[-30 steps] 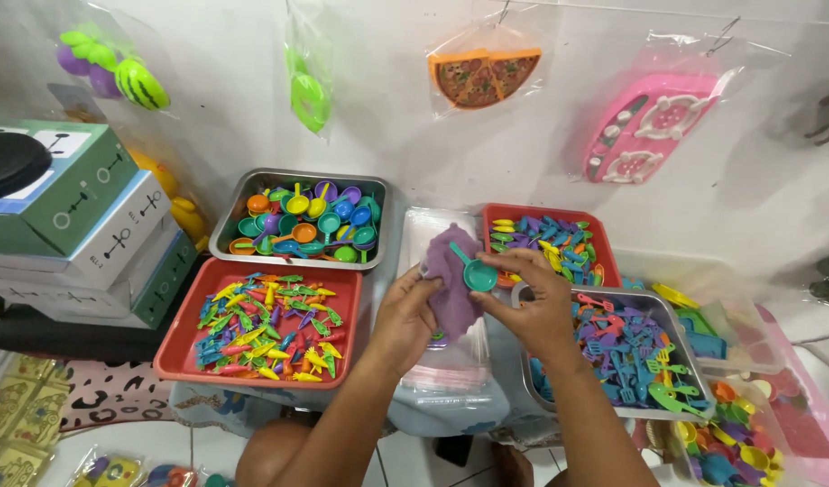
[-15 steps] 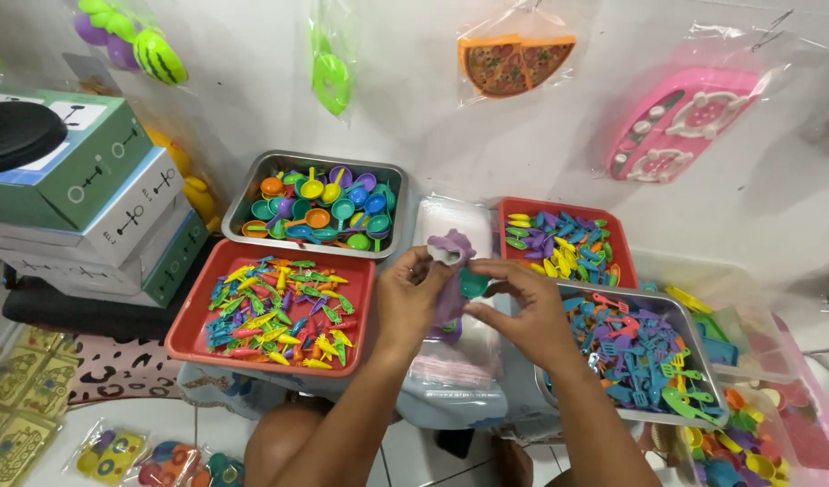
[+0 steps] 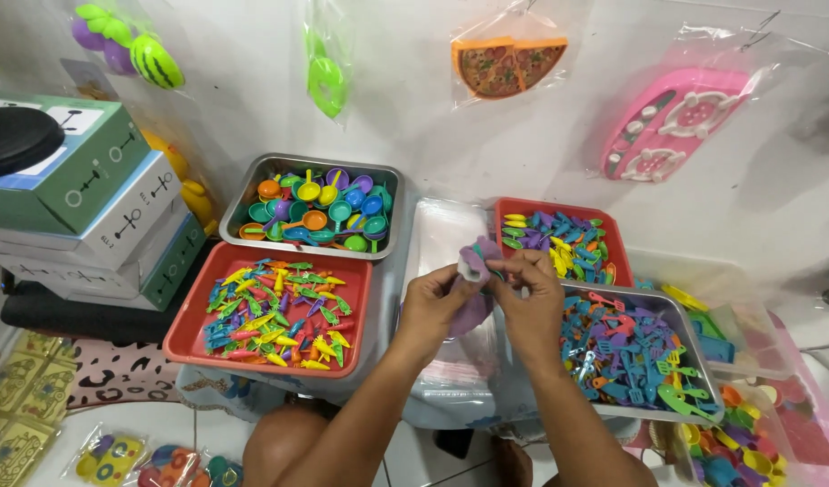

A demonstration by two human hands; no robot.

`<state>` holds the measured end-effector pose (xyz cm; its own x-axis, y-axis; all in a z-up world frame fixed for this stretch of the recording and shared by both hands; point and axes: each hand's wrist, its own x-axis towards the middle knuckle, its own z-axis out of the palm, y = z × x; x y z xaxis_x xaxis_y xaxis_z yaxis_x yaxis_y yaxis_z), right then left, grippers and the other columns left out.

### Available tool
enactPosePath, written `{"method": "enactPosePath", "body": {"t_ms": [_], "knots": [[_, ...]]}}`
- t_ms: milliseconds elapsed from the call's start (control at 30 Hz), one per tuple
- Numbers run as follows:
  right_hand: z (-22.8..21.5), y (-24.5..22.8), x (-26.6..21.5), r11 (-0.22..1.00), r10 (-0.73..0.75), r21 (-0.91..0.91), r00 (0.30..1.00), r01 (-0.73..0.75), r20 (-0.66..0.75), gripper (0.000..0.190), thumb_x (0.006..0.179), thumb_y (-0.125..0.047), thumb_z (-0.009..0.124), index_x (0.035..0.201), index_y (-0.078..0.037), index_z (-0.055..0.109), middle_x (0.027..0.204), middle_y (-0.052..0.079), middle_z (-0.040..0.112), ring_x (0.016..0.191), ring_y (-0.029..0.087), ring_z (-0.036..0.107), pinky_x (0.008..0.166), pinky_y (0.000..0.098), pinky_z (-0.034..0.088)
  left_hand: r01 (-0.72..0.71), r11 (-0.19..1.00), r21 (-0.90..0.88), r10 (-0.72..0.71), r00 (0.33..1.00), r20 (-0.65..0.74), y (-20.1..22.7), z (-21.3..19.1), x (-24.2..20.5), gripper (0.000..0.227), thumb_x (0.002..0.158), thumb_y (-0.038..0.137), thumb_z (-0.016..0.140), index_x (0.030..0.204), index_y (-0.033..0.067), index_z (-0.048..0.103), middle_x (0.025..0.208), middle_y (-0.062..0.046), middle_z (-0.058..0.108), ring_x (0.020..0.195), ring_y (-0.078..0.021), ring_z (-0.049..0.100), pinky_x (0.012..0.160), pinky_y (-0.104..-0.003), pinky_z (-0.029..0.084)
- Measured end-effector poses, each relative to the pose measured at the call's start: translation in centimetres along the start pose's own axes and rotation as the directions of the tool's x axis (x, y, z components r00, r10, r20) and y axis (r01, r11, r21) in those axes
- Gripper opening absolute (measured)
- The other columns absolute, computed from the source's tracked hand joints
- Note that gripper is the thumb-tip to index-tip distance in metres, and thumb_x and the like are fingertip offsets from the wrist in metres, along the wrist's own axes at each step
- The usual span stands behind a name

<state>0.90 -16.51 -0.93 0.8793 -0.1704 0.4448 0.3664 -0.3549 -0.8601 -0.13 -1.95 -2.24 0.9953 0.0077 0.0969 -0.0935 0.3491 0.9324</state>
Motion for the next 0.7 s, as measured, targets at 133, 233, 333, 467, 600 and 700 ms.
{"method": "enactPosePath", "body": {"t_ms": [133,233,333,467,600,700], "knots": [[0.3,1.4,0.3,0.981,-0.074,0.182,0.997,0.071,0.006,0.016,0.083,-0.008,0.086,0.097,-0.009,0.08,0.098,0.003,0.054,0.088,0.011,0.047,0.078,0.0266,0.045,0.127,0.985,-0.115,-0.12,0.991,0.066,-1.6,-0.1,0.3,0.02,0.098,0.024,0.07,0.105,0.0075,0.079,0.079,-0.003,0.072,0.073,-0.008,0.062,0.069,-0.023,0.05],[0.6,1.8,0.3,0.941,-0.089,0.331,0.995,0.068,0.049,0.015,0.085,-0.008,0.084,0.097,-0.006,0.077,0.106,0.005,0.053,0.099,0.012,0.049,0.088,0.0286,0.044,0.198,0.954,-0.225,-0.175,0.977,0.118,-1.7,-0.1,0.1,0.023,0.103,0.027,0.064,0.099,0.0086,0.077,0.074,0.0,0.068,0.067,-0.0074,0.063,0.065,-0.02,0.049],[0.7,1.7,0.3,0.889,-0.088,0.458,0.99,0.027,0.114,0.014,0.084,-0.006,0.083,0.094,-0.006,0.073,0.115,0.007,0.056,0.109,0.014,0.051,0.096,0.0314,0.043,0.224,0.941,-0.254,-0.187,0.969,0.163,-1.9,-0.6,0.2,0.02,0.1,0.024,0.068,0.091,0.0082,0.076,0.069,0.0,0.066,0.062,-0.008,0.063,0.061,-0.02,0.049],[-0.4,2.3,1.2,0.919,-0.057,0.392,0.972,-0.038,0.228,0.017,0.078,-0.002,0.087,0.091,-0.004,0.076,0.123,0.009,0.057,0.114,0.017,0.054,0.095,0.0313,0.044,0.176,0.972,-0.159,-0.159,0.981,0.114,-0.4,-1.4,0.1,0.016,0.089,0.017,0.082,0.08,0.0059,0.076,0.061,-0.002,0.063,0.056,-0.0078,0.056,0.056,-0.02,0.045],[0.3,4.5,1.2,0.952,-0.037,0.305,0.973,-0.035,0.227,0.021,0.075,-0.005,0.091,0.093,-0.006,0.079,0.115,0.009,0.061,0.102,0.016,0.059,0.09,0.0289,0.049,0.099,0.992,0.078,-0.106,0.991,0.086,4.9,-0.9,-1.2,0.022,0.089,0.019,0.081,0.074,0.0063,0.072,0.062,0.001,0.055,0.065,-0.0071,0.048,0.059,-0.021,0.039],[0.4,4.1,1.2,0.986,0.135,0.079,0.98,-0.147,0.146,0.022,0.08,-0.015,0.09,0.1,-0.013,0.081,0.086,0.003,0.071,0.079,0.012,0.066,0.075,0.0249,0.053,0.11,0.99,0.085,-0.099,0.987,-0.129,5.9,-0.9,-0.6,0.013,0.094,0.02,0.073,0.088,0.0089,0.074,0.079,-0.001,0.062,0.078,-0.0126,0.055,0.072,-0.027,0.042]]}}
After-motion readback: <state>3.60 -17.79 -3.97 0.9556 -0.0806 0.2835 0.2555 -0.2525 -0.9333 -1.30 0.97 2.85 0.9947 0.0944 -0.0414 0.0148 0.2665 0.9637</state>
